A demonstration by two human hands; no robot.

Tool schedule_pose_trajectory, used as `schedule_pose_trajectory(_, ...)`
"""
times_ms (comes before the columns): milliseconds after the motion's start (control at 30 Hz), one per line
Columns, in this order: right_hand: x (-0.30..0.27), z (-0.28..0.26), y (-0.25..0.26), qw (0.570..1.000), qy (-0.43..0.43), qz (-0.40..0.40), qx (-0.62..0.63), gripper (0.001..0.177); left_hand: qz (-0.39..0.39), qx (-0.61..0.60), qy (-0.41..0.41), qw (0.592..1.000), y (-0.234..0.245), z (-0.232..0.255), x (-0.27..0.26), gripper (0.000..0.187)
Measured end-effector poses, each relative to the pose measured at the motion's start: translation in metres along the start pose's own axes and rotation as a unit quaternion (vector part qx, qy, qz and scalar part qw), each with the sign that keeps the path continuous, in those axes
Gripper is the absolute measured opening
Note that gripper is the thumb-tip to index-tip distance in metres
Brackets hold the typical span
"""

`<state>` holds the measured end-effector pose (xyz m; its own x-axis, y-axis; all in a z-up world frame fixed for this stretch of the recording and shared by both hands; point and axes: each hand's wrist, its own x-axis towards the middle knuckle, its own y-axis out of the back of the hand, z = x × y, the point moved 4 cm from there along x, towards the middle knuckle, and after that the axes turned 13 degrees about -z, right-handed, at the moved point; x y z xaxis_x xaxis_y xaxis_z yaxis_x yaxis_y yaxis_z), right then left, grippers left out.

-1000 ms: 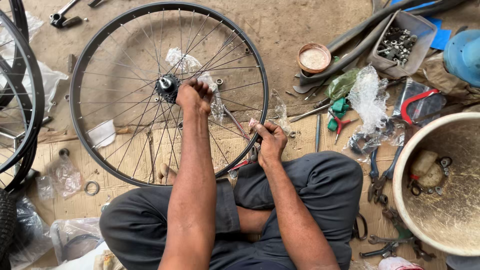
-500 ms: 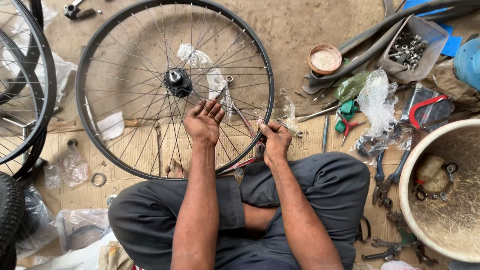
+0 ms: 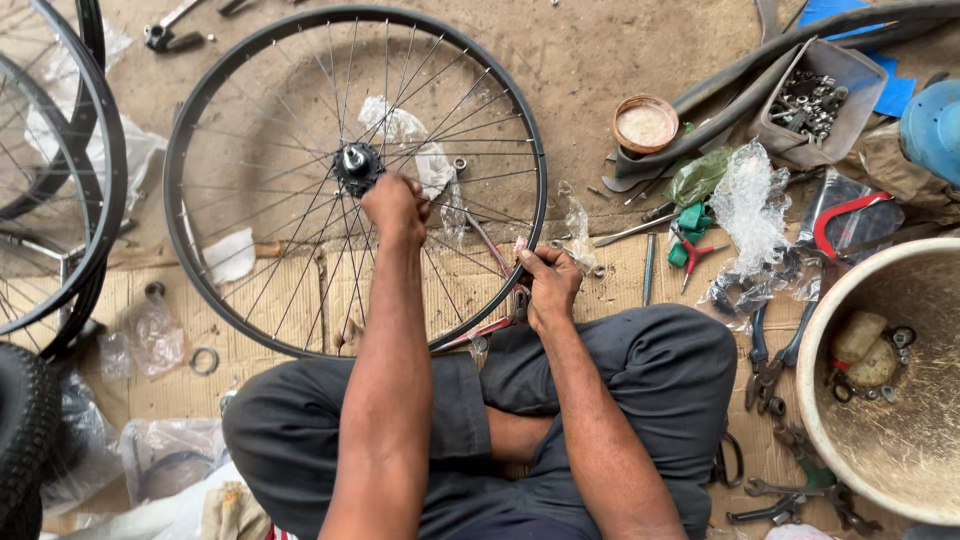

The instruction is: The person sits on the floor and uses a spoke wrench to tighten and loosen the nipples on a bicycle wheel. They repeatedly rotate the wheel to check for wobbles and adjust the tension of the spokes to true the rim.

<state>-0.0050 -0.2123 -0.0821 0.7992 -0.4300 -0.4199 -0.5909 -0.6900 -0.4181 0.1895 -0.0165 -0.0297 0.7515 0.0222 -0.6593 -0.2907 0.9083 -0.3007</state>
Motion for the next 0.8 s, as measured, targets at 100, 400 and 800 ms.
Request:
schedule_pose_trajectory(100, 0.003, 0.000, 0.003, 1.000, 0.007, -0.004, 0.005, 0.011, -0.040, 0.060, 0.013, 0.997, 0.013, -0.010, -0.012, 0.015)
schedule_pose_trajectory(400, 0.003, 0.006, 0.008, 1.000, 0.004, -0.002, -0.005, 0.010, -0.114, -0.020, -0.083, 0.990, 0.057, -0.034, -0.082, 0.017)
schedule_pose_trajectory(800, -0.009, -0.020, -0.007, 0.997, 0.014, -0.061, 0.044, 0.007, -0.227, -0.022, 0.022, 0.973, 0.056, -0.022, -0.127, 0.030)
